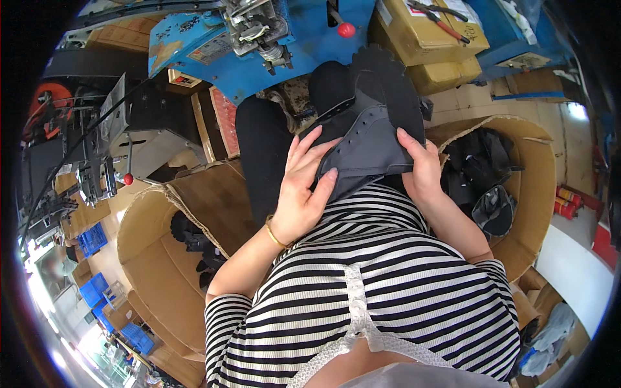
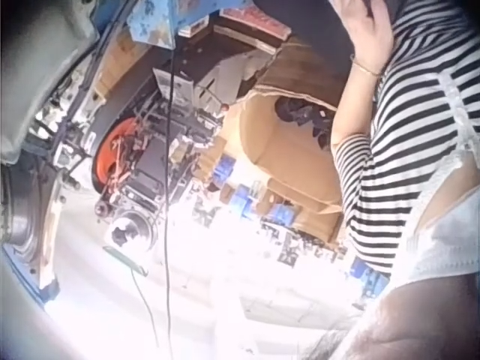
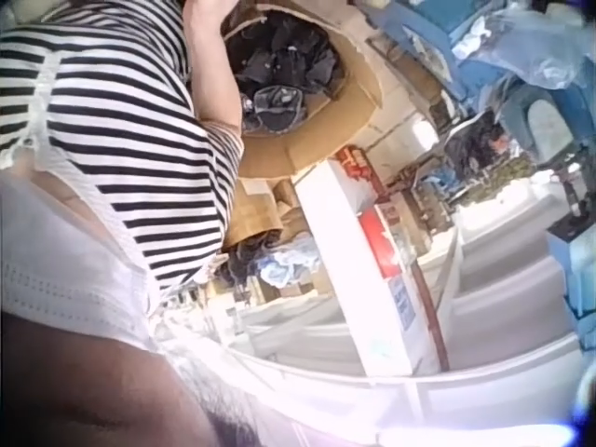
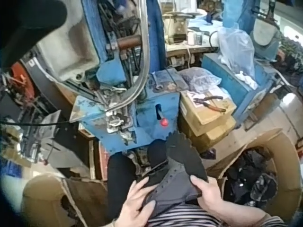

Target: Inspecting, stretching, and preparing shoe upper leather components near a lasting machinery unit.

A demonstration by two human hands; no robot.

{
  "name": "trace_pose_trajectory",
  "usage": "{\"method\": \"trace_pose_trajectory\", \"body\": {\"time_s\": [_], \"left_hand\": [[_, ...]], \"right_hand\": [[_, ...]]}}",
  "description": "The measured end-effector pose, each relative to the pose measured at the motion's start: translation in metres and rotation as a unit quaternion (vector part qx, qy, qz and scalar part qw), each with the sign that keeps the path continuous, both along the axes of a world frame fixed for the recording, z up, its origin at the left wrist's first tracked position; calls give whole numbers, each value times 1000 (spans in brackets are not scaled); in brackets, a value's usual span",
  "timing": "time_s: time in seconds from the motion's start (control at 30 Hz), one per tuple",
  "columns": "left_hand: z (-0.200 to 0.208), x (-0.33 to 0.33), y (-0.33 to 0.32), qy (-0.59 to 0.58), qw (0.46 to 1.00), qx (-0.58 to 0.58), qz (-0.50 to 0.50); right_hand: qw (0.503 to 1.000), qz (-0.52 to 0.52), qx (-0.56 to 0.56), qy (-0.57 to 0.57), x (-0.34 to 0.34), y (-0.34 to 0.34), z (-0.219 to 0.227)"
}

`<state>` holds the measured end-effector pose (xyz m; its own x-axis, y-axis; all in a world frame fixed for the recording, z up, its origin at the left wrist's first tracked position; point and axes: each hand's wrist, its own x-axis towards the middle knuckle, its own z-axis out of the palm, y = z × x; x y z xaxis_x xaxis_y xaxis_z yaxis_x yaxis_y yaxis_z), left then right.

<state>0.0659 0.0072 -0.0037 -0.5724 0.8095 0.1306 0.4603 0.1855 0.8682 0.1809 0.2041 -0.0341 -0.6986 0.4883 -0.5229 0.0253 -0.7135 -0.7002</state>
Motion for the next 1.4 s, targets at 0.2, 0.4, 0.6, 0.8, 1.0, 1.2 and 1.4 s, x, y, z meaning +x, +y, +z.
{"method": "trace_pose_trajectory", "body": {"time_s": [0.2, 0.4, 0.6, 0.8, 1.0, 1.2, 1.4], "left_hand": [[16, -22, 5, 131, 989, -19, 67], [14, -47, 6, 25, 972, 41, 229], [34, -77, 25, -162, 954, 85, 236], [36, -107, 20, -277, 939, 141, 149], [50, -122, 33, -9, 956, 116, 270], [44, -162, 37, -14, 939, 103, 329], [50, -179, 46, -37, 946, 46, 320]], "right_hand": [[999, -17, -12, 44, -26, -16, 13], [968, 205, -45, 138, -55, 6, 40], [982, 73, -62, 161, -78, 7, 27], [996, -4, -48, 75, -106, 5, 58], [992, 34, -40, 115, -134, 3, 74], [981, 78, -106, 144, -161, 17, 70], [979, 65, -131, 140, -165, 16, 74]]}}
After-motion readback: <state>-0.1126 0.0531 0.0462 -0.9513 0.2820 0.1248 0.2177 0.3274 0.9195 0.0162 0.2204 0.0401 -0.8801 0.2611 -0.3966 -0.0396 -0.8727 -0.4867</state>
